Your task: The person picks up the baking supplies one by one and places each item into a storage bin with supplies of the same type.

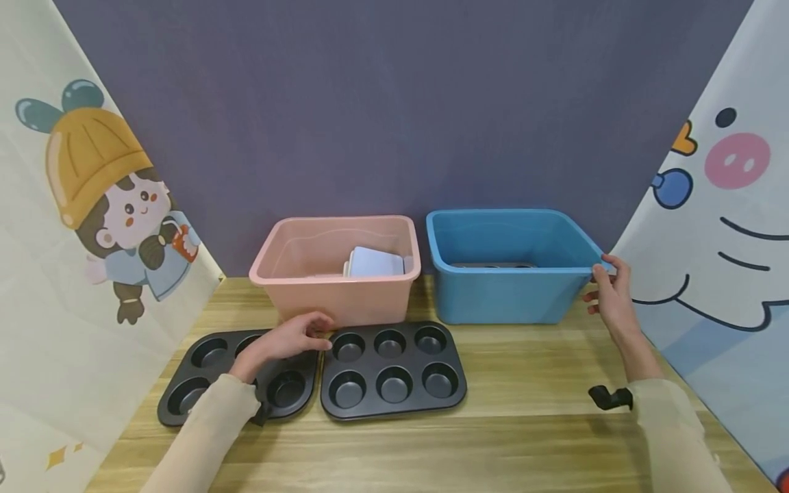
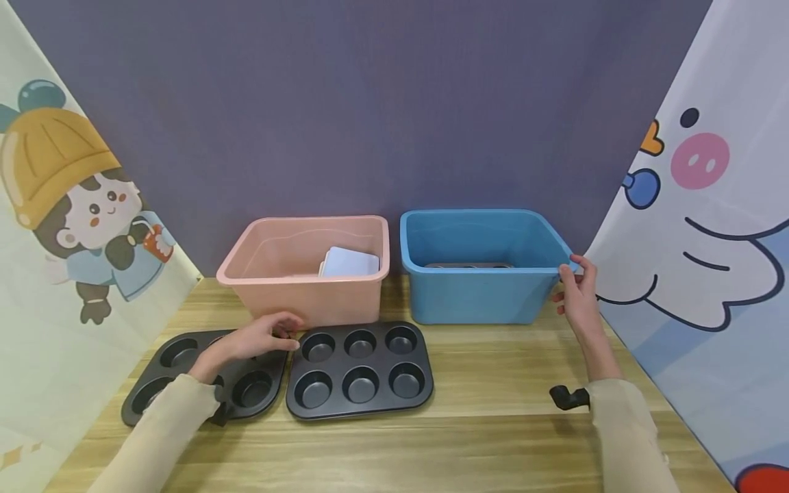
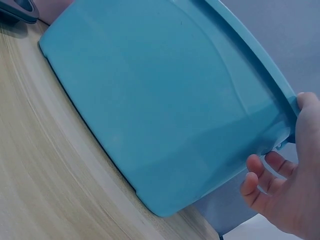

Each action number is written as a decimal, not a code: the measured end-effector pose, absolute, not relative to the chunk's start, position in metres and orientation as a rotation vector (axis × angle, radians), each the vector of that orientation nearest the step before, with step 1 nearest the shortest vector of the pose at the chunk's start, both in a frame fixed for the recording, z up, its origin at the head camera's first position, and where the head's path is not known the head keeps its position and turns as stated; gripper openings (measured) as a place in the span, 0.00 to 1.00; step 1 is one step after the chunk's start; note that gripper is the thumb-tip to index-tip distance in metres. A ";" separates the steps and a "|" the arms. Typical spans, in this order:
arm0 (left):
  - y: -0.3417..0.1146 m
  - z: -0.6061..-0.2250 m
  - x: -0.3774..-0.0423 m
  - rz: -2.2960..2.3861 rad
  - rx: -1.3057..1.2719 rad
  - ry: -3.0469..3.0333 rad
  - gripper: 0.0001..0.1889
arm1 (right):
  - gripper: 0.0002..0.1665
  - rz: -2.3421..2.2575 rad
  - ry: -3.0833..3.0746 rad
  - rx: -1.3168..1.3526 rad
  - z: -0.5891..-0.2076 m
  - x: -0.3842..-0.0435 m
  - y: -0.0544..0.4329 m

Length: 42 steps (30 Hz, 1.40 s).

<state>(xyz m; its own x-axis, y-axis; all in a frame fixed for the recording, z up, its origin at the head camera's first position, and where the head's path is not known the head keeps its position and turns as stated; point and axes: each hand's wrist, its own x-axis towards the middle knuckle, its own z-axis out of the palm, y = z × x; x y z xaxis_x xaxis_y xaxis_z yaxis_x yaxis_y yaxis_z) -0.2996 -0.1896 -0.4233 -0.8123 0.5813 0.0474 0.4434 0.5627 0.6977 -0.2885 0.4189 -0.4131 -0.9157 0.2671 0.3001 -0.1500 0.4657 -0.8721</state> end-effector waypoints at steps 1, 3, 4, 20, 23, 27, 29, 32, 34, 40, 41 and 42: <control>-0.188 -0.424 -0.300 1.048 0.864 2.621 0.25 | 0.32 1.438 -2.322 -0.098 -0.413 -0.288 0.419; -0.186 -0.425 -0.301 0.958 0.870 2.657 0.27 | 0.32 1.438 -2.314 -0.104 -0.414 -0.288 0.419; -0.185 -0.426 -0.301 0.916 0.878 2.667 0.29 | 0.31 1.440 -2.310 -0.108 -0.414 -0.288 0.419; -0.166 -0.428 -0.301 0.547 0.612 2.797 0.42 | 0.32 1.452 -2.304 -0.120 -0.416 -0.289 0.418; -0.162 -0.428 -0.303 0.543 0.590 2.785 0.42 | 0.32 1.451 -2.303 -0.111 -0.415 -0.289 0.418; -0.159 -0.430 -0.306 0.553 0.581 2.771 0.41 | 0.31 1.457 -2.297 -0.108 -0.415 -0.289 0.416; -0.157 -0.431 -0.306 0.548 0.588 2.775 0.41 | 0.31 1.460 -2.297 -0.108 -0.414 -0.289 0.415; -0.155 -0.432 -0.307 0.527 0.598 2.790 0.41 | 0.31 1.457 -2.301 -0.110 -0.413 -0.289 0.414; -0.153 -0.432 -0.307 0.506 0.615 2.804 0.40 | 0.31 1.460 -2.305 -0.113 -0.413 -0.289 0.414; -0.147 -0.427 -0.307 0.477 0.662 2.802 0.40 | 0.32 1.492 -2.285 -0.116 -0.409 -0.285 0.410; -0.146 -0.427 -0.307 0.476 0.654 2.799 0.40 | 0.32 1.494 -2.284 -0.114 -0.407 -0.284 0.408; -0.146 -0.426 -0.307 0.473 0.651 2.800 0.40 | 0.32 1.494 -2.284 -0.110 -0.405 -0.282 0.405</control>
